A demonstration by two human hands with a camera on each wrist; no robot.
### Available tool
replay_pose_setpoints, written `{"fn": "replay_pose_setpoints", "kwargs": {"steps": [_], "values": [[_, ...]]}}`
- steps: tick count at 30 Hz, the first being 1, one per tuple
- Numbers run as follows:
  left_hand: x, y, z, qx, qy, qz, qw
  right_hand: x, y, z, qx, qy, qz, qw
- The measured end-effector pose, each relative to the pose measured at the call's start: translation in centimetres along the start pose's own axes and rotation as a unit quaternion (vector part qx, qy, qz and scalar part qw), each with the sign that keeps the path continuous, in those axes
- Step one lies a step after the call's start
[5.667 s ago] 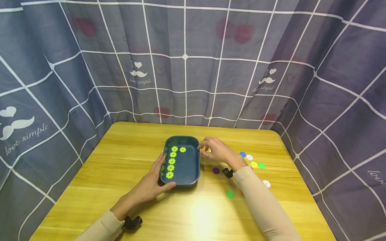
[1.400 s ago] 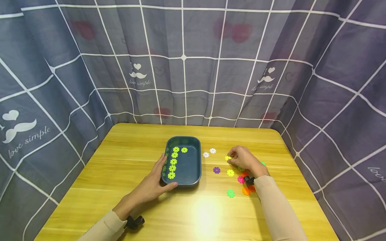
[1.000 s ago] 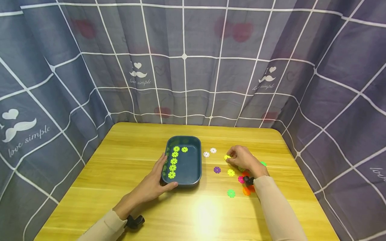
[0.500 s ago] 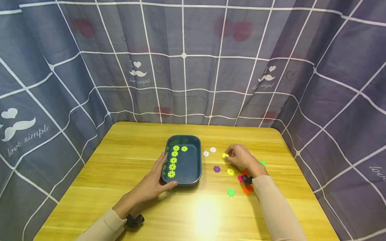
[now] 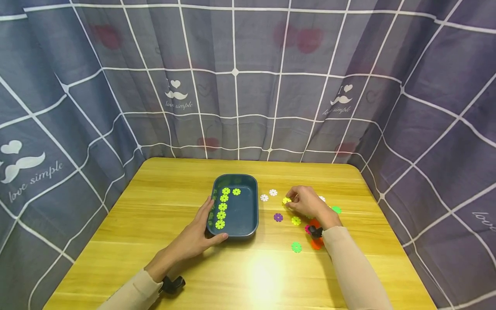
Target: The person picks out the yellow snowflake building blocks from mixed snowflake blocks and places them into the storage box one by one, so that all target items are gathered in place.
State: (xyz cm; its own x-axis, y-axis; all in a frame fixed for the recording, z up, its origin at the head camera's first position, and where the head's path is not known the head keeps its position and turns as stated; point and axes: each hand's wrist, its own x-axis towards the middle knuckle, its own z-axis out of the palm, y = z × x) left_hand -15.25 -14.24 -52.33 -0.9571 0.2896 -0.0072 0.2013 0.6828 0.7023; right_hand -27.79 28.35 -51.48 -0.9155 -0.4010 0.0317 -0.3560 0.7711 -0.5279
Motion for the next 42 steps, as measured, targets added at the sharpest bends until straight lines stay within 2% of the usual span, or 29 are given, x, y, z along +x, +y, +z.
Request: {"fn": "replay_pose_setpoints", "kwargs": {"steps": [4, 11, 29, 42], "values": [[-0.1, 0.1, 0.0, -0.003, -0.002, -0.007, 1.0000, 0.1, -0.1, 0.1, 0.001, 0.001, -0.001, 1.0000], [-0.1, 0.0, 0.0, -0.001, 0.002, 0.000, 1.0000, 0.3, -0.6, 0.1, -0.004, 0.010, -0.017, 0.9998], [0.1, -0.1, 0.0, 0.004, -0.001, -0.003, 1.0000, 1.1, -2.0, -0.2, -0.007, 0.005, -0.052, 0.9986], [-0.1, 0.1, -0.2, 0.007, -0.004, 0.000, 1.0000, 1.8, -3.6, -0.4, -0.012, 0.003, -0.062, 0.9980]]}}
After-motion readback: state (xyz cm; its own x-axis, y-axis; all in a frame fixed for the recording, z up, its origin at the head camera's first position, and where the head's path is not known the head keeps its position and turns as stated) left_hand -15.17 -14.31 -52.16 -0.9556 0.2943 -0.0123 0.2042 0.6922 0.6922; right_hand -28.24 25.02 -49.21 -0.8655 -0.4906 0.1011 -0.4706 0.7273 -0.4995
